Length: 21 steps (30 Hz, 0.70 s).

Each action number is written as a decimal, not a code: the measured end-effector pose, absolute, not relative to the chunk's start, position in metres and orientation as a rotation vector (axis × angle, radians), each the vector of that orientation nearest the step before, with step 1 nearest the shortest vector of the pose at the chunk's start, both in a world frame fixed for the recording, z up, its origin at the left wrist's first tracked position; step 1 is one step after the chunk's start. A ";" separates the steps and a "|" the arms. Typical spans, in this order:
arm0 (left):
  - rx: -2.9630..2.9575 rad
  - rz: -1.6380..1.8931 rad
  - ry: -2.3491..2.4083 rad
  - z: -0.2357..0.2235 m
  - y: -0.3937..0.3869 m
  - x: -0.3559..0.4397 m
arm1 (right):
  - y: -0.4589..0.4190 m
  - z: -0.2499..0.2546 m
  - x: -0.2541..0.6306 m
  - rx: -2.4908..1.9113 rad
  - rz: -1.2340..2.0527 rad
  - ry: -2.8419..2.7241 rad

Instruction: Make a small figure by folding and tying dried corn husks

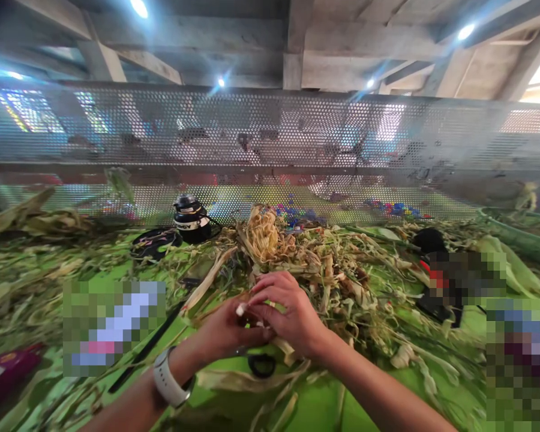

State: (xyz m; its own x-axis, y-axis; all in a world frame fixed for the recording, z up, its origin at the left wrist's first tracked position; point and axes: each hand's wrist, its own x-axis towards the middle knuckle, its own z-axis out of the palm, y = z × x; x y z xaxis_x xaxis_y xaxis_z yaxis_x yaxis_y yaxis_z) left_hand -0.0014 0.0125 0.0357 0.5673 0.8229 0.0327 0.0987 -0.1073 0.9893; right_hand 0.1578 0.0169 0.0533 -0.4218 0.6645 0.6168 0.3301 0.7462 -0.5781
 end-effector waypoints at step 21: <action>1.496 0.684 0.726 0.028 0.016 -0.004 | 0.028 0.053 0.172 -0.647 0.571 -2.162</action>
